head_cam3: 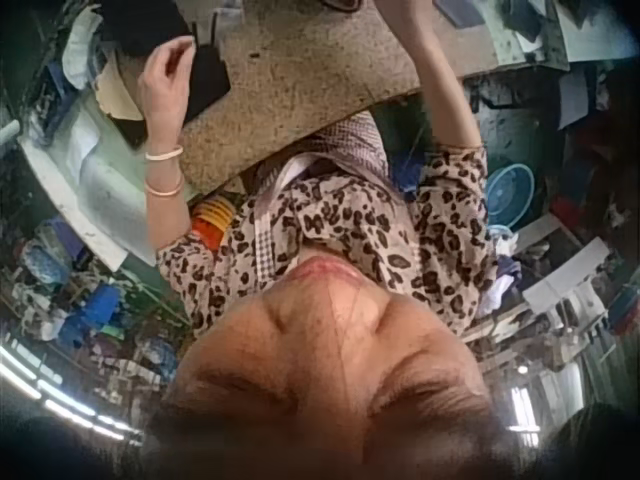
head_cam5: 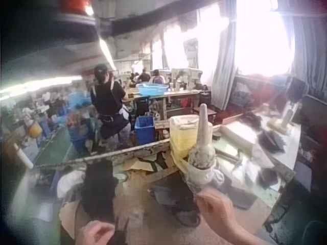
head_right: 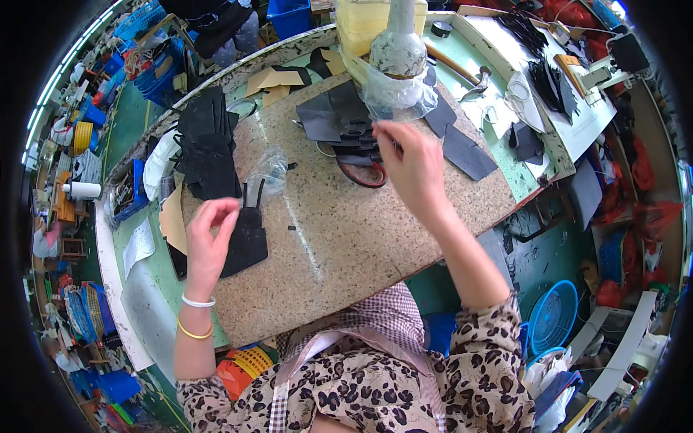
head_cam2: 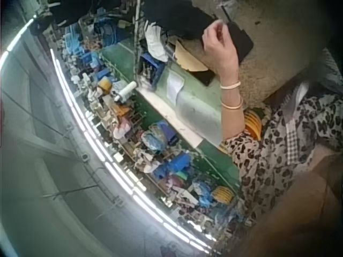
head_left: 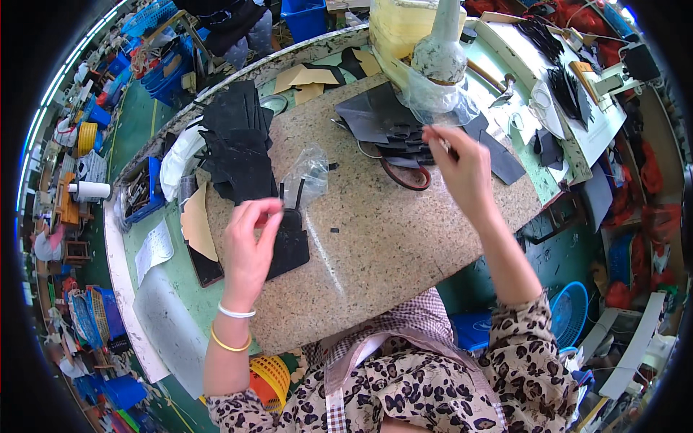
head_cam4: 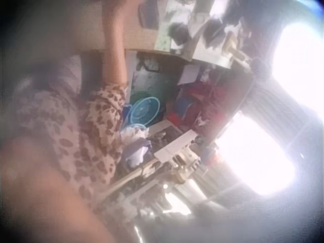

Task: The person processes shoe upper components by folding and pressing the leather pieces together by hand and using a small pointed tool to shape and tuck the edges.

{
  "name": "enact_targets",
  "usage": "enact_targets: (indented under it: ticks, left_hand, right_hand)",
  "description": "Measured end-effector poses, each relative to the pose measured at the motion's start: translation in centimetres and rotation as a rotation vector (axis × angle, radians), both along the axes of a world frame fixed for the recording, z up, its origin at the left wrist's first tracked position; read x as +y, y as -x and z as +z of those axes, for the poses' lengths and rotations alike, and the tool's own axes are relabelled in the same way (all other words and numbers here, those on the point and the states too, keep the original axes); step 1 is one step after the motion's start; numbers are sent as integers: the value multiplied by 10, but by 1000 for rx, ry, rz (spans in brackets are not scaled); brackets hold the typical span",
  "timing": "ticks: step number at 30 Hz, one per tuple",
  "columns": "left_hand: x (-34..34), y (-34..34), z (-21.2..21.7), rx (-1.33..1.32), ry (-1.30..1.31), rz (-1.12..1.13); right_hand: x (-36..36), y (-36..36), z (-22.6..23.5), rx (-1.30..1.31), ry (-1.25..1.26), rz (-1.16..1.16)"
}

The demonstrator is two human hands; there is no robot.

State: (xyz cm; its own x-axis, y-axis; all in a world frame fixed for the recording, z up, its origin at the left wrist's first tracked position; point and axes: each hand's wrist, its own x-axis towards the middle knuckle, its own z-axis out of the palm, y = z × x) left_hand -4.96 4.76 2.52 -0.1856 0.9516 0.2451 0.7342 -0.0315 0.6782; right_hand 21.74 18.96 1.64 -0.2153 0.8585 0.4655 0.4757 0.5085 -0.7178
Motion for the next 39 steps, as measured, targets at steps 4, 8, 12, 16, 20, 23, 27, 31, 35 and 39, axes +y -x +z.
enact_targets:
  ticks: [4,8,12,16,20,23,27,31,35,39]
  left_hand:
    - [63,-52,-1,-937,205,-69]
    - [119,-73,-20,-905,271,171]
    - [128,-76,-31,-879,234,128]
    - [103,-78,-32,-979,101,65]
    - [41,-71,-12,-1093,18,44]
    - [-3,-73,-20,-902,22,-5]
    - [-37,-78,-29,-723,177,93]
    - [-46,-75,-33,-422,269,106]
    - [-53,-81,-27,-403,108,-124]
    - [-47,-64,-30,-946,347,-170]
  right_hand:
    - [50,4,-8,-290,-45,-59]
    - [52,26,5,-530,150,-5]
    - [57,26,3,-545,244,47]
    - [53,18,7,-474,322,194]
    - [-5,11,16,33,600,397]
    - [-61,2,1,56,755,411]
    - [-98,7,-13,32,781,339]
    - [-109,7,-18,-9,845,338]
    - [-120,12,-22,-228,638,227]
    - [-119,15,-22,-211,629,214]
